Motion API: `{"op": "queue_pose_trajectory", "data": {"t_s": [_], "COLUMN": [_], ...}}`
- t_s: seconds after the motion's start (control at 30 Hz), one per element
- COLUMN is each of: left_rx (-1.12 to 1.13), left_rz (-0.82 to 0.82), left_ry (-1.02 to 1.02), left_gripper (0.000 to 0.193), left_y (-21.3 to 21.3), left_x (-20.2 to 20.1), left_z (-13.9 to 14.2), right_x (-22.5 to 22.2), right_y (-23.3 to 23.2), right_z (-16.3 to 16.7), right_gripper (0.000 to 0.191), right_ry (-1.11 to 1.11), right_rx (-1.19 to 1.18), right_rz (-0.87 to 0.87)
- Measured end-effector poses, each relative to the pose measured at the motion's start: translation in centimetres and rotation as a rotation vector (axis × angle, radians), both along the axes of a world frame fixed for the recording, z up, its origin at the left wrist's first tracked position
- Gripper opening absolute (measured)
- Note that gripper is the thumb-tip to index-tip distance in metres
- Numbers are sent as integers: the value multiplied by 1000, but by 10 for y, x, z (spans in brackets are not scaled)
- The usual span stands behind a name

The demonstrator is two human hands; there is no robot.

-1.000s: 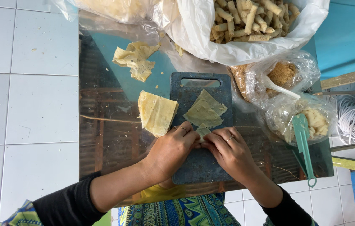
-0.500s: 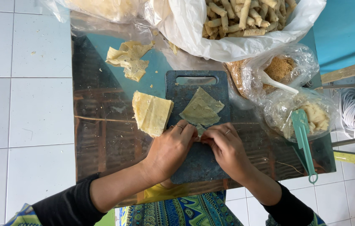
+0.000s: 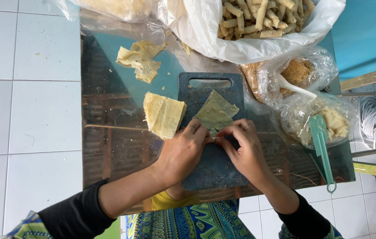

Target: The person cuts thin pale sheets into triangular pieces on a cutting board using a green plastic scraper, then spoons a brown filling from a plastic bag onto the pieces and folds them into small parcels by hand. The folded pieces accumulate on the board as the person repeats the cycle.

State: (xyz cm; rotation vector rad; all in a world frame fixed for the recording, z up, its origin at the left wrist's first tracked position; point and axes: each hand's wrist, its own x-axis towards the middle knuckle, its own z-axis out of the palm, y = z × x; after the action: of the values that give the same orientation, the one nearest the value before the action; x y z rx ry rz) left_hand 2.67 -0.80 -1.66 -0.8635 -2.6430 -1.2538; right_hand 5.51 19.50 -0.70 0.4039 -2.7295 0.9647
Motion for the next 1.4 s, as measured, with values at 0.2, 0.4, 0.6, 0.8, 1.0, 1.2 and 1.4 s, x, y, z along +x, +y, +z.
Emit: {"op": "queue_pose_trajectory", "data": {"t_s": [0.2, 0.4, 0.6, 0.8, 1.0, 1.2, 1.4], "left_rx": [10, -78, 8, 74, 249, 289, 309], "left_rz": [-65, -78, -70, -30, -103, -162, -161], "left_ry": [28, 29, -75, -80, -130, -218, -141], "left_gripper": [14, 13, 9, 24, 28, 38, 42], "left_y": [-5, -5, -3, -3, -8, -7, -7], "left_x": [-3, -3, -2, 2, 2, 2, 2], "left_z": [2, 0, 1, 5, 13, 16, 18], "right_x": [4, 1, 1, 2, 6, -4, -3], "right_y": [-2, -3, 3, 4, -1, 0, 17], "right_z": [1, 4, 3, 1, 16, 17, 19], "right_gripper": [22, 23, 19, 26, 47, 45, 31], "right_ry": [167, 187, 96, 177, 253, 137, 320], "right_rx": [147, 201, 97, 198, 536, 281, 58], "right_rz": [94, 89, 93, 134, 161, 119, 12]}}
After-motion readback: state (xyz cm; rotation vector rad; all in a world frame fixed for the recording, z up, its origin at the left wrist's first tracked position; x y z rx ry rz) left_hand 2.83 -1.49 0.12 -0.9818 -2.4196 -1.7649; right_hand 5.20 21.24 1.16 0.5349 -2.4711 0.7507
